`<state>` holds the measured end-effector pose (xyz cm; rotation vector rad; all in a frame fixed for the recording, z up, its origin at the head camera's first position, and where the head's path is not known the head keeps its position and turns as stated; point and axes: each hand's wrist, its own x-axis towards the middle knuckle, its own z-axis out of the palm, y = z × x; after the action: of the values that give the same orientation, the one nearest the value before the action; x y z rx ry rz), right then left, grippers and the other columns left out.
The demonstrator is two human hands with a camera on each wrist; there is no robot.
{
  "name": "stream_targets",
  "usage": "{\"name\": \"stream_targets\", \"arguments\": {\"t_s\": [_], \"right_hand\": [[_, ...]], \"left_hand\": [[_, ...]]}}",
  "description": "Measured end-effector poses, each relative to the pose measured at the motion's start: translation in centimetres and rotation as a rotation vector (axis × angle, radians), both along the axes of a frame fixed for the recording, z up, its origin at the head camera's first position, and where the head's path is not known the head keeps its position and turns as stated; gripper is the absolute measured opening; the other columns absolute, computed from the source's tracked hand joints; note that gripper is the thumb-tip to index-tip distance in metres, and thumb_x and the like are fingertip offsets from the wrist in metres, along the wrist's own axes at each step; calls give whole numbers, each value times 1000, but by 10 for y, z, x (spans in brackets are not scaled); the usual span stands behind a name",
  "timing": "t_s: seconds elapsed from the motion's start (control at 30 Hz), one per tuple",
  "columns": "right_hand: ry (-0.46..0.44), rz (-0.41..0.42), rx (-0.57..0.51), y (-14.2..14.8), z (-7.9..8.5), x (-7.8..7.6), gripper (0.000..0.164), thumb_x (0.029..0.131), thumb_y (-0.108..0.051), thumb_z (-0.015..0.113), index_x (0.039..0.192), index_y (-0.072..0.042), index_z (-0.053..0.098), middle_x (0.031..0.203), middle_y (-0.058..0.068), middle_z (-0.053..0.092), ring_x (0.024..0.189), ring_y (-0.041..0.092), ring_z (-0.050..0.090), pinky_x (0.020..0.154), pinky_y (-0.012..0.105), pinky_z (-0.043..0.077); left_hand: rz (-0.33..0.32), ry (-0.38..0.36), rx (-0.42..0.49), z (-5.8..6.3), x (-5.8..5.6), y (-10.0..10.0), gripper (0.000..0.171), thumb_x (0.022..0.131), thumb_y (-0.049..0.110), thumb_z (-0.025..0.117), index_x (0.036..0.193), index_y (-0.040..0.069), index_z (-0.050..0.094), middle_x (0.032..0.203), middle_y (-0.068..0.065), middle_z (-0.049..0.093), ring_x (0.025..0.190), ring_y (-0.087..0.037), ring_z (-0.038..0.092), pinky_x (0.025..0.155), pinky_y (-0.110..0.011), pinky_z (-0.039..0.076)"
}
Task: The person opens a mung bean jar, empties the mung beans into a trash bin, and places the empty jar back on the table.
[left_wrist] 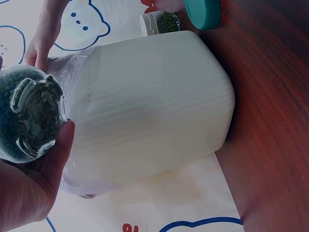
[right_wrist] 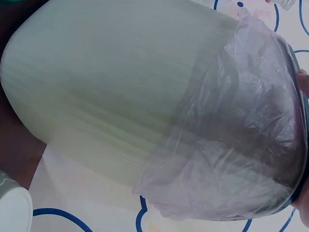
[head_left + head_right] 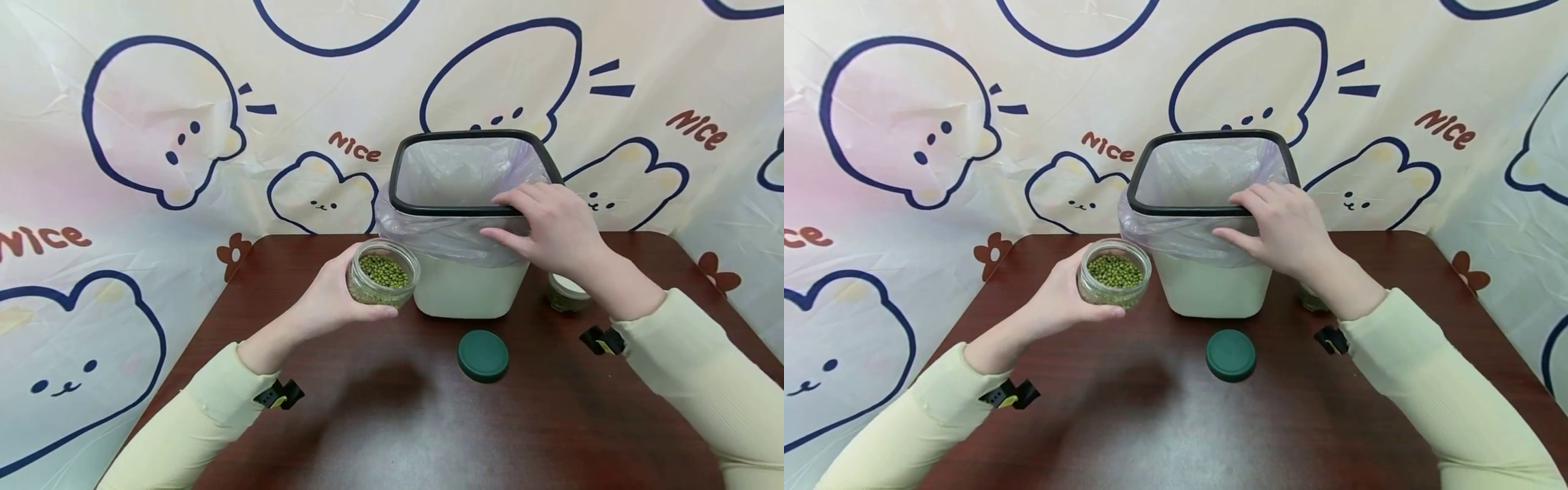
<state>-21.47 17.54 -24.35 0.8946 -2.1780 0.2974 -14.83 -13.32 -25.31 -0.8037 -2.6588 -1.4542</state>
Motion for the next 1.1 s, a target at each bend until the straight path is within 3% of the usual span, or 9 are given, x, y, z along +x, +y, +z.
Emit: {"name": "stream_targets", "arguments": {"t_s": [0.17,0.37,0.6,0.9,1.1], "right_hand": [[-5,-34,14,-1,2,-1,36,74,-42,69,86,-9,65,71,5,62,59,21,54,50,33,39],[44,-43,19,0,0,-3,35,78,-39,65,64,-11,49,50,-1,40,44,17,39,42,28,26],[73,-44,-1,1,-4,-4,38,80,-39,62,62,-10,46,49,0,36,43,18,38,42,28,24],[94,-50,-15,0,-5,-5,38,79,-37,62,61,-10,43,49,1,36,44,20,37,43,29,23],[74,-50,-3,-2,-4,-5,38,78,-34,65,60,-10,42,49,0,35,43,19,37,42,29,23]], "left_hand": [[7,8,-2,4,-1,0,75,64,15,81,127,6,41,114,-5,53,101,-14,49,85,-34,42],[9,38,-5,9,-3,-2,70,64,17,81,122,6,45,108,-3,55,96,-13,51,82,-33,43],[16,91,-11,21,-5,-4,69,63,16,82,121,6,46,107,-4,55,96,-12,51,83,-33,42],[41,146,3,46,-7,-7,68,63,11,81,121,4,46,110,-5,54,97,-13,50,85,-33,41],[31,174,26,58,-14,-9,68,64,7,80,122,3,45,111,-6,54,98,-12,50,85,-32,40]]}}
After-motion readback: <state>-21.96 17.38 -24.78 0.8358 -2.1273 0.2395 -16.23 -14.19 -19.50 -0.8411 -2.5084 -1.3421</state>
